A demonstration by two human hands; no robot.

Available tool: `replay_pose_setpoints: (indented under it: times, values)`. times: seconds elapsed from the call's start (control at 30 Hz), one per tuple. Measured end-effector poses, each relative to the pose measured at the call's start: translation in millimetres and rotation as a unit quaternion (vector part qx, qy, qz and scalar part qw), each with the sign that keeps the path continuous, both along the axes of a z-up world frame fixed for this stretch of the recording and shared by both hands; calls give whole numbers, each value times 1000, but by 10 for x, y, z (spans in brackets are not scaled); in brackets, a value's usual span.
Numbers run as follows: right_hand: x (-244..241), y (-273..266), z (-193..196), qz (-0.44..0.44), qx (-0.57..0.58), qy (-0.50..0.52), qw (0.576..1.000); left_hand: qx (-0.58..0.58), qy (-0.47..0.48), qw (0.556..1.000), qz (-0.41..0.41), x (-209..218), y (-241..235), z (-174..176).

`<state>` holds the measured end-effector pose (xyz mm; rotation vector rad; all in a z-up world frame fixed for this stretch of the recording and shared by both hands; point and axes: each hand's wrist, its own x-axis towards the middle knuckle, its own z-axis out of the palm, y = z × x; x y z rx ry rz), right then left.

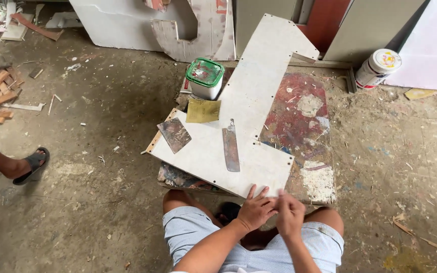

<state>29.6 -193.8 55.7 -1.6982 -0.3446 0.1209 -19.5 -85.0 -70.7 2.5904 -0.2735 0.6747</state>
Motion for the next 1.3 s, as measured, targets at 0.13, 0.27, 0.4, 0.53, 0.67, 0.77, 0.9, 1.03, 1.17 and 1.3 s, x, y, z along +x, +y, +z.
replay_pose_setpoints:
  times: [0.13,0.27,0.4,0.53,0.67,0.77,0.9,1.03,1.17,1.3]
  values:
    - [400,-80,380,393,-29,201,897,14,24,1000,-13,3,-35,-74]
    - [270,21,507,70,-34,118,990,-7,19,999,29,25,-64,132]
    - [-148,42,260,-88,37,1,995,-28,4,999,16,-10,-60,99]
    - [315,-136,423,207,21,134,969,9,-18,998,62,16,-63,-121]
    - [624,-70,624,269,-128,78,952,-11,-8,998,69,50,-73,-117]
    - [505,-30,1040,255,-413,-45,873,-34,15,996,81,37,-97,-186]
    - [494,-132,1247,283,-673,-96,676,-53,27,996,68,44,-52,-167]
    - [554,-165,1256,314,-679,-75,659,-48,26,997,61,41,-17,-100]
    - [719,-217,1102,441,-649,-76,616,-57,81,995,25,18,43,-83]
    - [679,-178,1221,490,-648,-182,554,-55,135,989,-11,-32,78,-64]
